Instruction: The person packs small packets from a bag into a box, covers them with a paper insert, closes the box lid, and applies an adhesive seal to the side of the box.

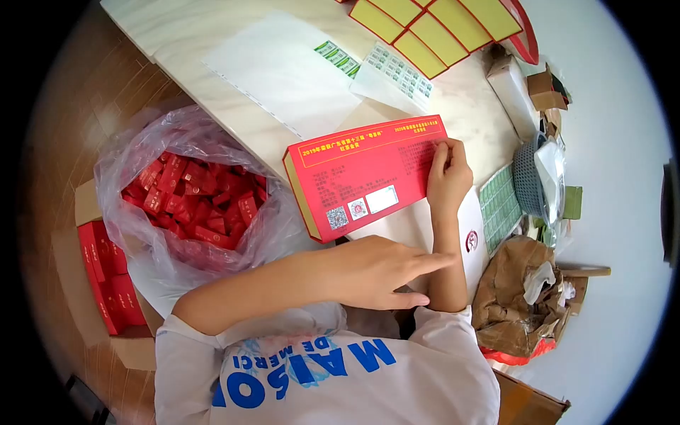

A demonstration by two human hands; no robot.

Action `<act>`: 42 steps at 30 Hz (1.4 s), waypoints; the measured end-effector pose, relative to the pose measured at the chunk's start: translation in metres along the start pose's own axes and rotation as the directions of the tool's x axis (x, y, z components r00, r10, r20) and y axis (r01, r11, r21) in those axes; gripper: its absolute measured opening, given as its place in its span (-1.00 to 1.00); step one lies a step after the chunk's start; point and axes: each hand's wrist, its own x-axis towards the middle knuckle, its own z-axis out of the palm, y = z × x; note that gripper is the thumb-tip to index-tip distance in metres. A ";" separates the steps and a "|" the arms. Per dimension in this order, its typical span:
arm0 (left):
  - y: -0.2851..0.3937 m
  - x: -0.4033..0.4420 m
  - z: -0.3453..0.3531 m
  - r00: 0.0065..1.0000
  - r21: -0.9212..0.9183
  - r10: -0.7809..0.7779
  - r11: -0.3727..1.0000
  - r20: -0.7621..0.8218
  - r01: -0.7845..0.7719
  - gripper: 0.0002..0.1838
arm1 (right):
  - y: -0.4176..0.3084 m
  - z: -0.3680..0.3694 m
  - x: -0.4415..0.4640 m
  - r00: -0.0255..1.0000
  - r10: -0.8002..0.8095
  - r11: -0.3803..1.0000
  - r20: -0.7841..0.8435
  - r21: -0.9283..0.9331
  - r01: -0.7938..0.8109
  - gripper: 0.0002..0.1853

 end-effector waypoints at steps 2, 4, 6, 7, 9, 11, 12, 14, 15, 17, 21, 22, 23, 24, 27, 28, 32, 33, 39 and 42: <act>0.004 -0.005 -0.012 0.967 -0.091 0.069 0.991 -0.243 -0.094 -0.40 | 0.019 -0.004 0.002 0.984 -0.063 0.978 -0.166 0.184 0.094 -0.87; -0.002 -0.048 -0.035 0.805 0.007 -0.001 1.000 -0.593 0.006 -0.59 | 0.004 0.029 -0.023 0.957 -0.084 0.937 -0.278 0.303 0.170 -0.86; -0.029 -0.048 -0.049 0.611 -0.041 -0.044 0.999 -0.791 0.019 -0.68 | 0.019 0.023 -0.037 0.898 -0.223 0.934 -0.380 0.181 0.308 -0.78; -0.050 -0.052 -0.051 0.534 -0.051 -0.090 0.995 -0.841 0.087 -0.67 | 0.016 0.022 -0.053 0.899 -0.248 0.936 -0.361 0.151 0.319 -0.65; -0.080 -0.060 -0.047 0.518 -0.134 -0.176 0.984 -0.837 0.118 -0.64 | 0.016 0.029 -0.090 0.881 -0.197 0.940 -0.430 0.171 0.294 -0.57; -0.089 -0.068 -0.038 0.597 -0.417 -0.406 0.900 -0.692 0.129 -0.60 | 0.013 0.031 -0.129 0.963 0.005 0.913 -0.271 0.394 0.106 -0.53; -0.093 -0.070 -0.034 0.611 -0.412 -0.397 0.903 -0.685 0.125 -0.60 | 0.014 0.032 -0.148 0.988 -0.018 0.934 -0.156 0.349 0.073 -0.50; -0.097 -0.069 -0.024 0.667 -0.495 -0.380 0.869 -0.640 0.020 -0.53 | 0.000 0.026 -0.175 0.999 -0.016 0.918 0.049 0.396 -0.005 -0.37; -0.097 -0.066 -0.016 0.687 -0.492 -0.366 0.870 -0.627 0.015 -0.53 | -0.003 0.032 -0.183 0.999 -0.001 0.859 0.051 0.511 -0.026 -0.31; -0.093 -0.062 -0.002 0.728 -0.502 -0.255 0.854 -0.637 -0.140 -0.49 | -0.025 0.015 -0.185 0.960 0.135 0.554 0.245 0.785 -0.278 -0.27; -0.087 -0.062 0.024 0.728 -0.281 -0.144 0.957 -0.670 -0.070 -0.38 | -0.021 -0.002 -0.203 0.924 0.196 0.383 0.327 0.842 -0.379 -0.38; -0.083 -0.059 0.033 0.716 -0.278 -0.134 0.957 -0.685 -0.087 -0.35 | -0.025 -0.006 -0.205 0.930 0.203 0.313 0.307 0.880 -0.358 -0.38; -0.080 -0.057 0.040 0.700 -0.268 -0.118 0.957 -0.704 -0.108 -0.32 | -0.028 -0.011 -0.204 0.937 0.203 0.241 0.284 0.913 -0.329 -0.38; -0.080 -0.054 0.043 0.718 -0.224 -0.087 0.970 -0.691 -0.098 -0.27 | -0.027 -0.018 -0.200 0.938 0.138 0.186 0.317 0.922 -0.339 -0.39; -0.065 -0.038 0.054 0.734 -0.332 -0.104 0.928 -0.672 -0.172 -0.23 | -0.019 -0.032 -0.197 0.884 0.156 0.018 0.440 0.894 -0.448 -0.34; -0.060 -0.035 0.056 0.745 -0.356 -0.092 0.912 -0.661 -0.203 -0.25 | -0.016 -0.036 -0.196 0.897 0.134 0.024 0.422 0.903 -0.428 -0.34; -0.030 -0.035 0.038 0.850 -0.499 0.011 0.805 -0.526 -0.320 -0.42 | -0.013 -0.054 -0.187 0.971 0.156 -0.100 0.181 0.981 -0.166 -0.33; -0.027 -0.035 0.037 0.852 -0.483 0.061 0.801 -0.520 -0.353 -0.46 | -0.011 -0.059 -0.186 0.974 0.188 -0.092 0.124 0.990 -0.108 -0.32; -0.058 -0.048 0.029 0.710 -0.060 0.087 0.982 -0.699 -0.180 -0.50 | -0.020 -0.097 -0.104 0.945 0.060 0.120 -0.323 0.942 0.314 -0.34; -0.078 -0.062 0.032 0.743 0.234 0.104 0.969 -0.661 0.073 -0.44 | -0.006 -0.103 -0.011 0.911 0.045 0.054 -0.411 0.911 0.408 -0.43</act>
